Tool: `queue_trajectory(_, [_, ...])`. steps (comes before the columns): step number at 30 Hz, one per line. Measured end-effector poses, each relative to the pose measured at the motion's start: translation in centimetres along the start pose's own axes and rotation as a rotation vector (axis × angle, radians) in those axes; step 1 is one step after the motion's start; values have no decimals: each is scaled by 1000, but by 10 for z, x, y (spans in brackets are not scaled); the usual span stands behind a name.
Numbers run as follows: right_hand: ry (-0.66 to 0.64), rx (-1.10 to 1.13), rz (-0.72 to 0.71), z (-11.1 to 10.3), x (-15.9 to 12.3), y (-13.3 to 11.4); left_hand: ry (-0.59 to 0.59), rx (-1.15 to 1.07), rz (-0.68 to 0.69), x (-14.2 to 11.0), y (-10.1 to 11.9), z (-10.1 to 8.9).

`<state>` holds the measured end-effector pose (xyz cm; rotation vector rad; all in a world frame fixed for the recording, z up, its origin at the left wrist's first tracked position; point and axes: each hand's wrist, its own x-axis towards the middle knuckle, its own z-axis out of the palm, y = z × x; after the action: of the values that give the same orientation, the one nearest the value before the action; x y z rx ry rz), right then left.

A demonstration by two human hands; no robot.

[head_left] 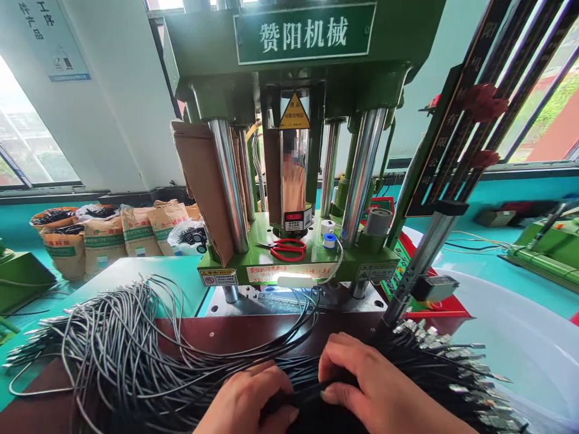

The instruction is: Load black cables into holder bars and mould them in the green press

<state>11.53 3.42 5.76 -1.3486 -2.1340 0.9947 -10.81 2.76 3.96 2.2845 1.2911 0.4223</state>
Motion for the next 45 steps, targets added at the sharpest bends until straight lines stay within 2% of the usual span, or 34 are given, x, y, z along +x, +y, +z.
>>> queue_trajectory(5, [7, -14, -22, -2, 5, -4, 52, 24, 48, 0, -4, 5])
queue_trajectory(10, [-30, -48, -26, -2, 6, -4, 14, 84, 23, 0, -5, 7])
queue_trajectory(20, [-19, -21, -48, 0, 9, 1, -33, 136, -17, 2, -2, 5])
queue_trajectory(29, [-55, -116, -48, -5, 6, -2, 130, 131, 46, -2, -11, 15])
queue_trajectory(31, [-48, -165, -47, -4, 7, 1, 101, 115, 25, -1, -8, 13])
queue_trajectory(35, [-29, -192, -60, -1, 9, 5, -62, 99, -81, 3, -1, 8])
queue_trajectory(38, [-56, -170, -84, -4, 9, 4, -97, 111, -135, 5, 1, 10])
queue_trajectory(41, [-82, -159, -95, -8, 8, -1, -44, 82, -122, 5, -1, 13])
queue_trajectory(45, [-93, -200, -102, -6, 6, -2, 80, -13, -31, 4, -2, 12])
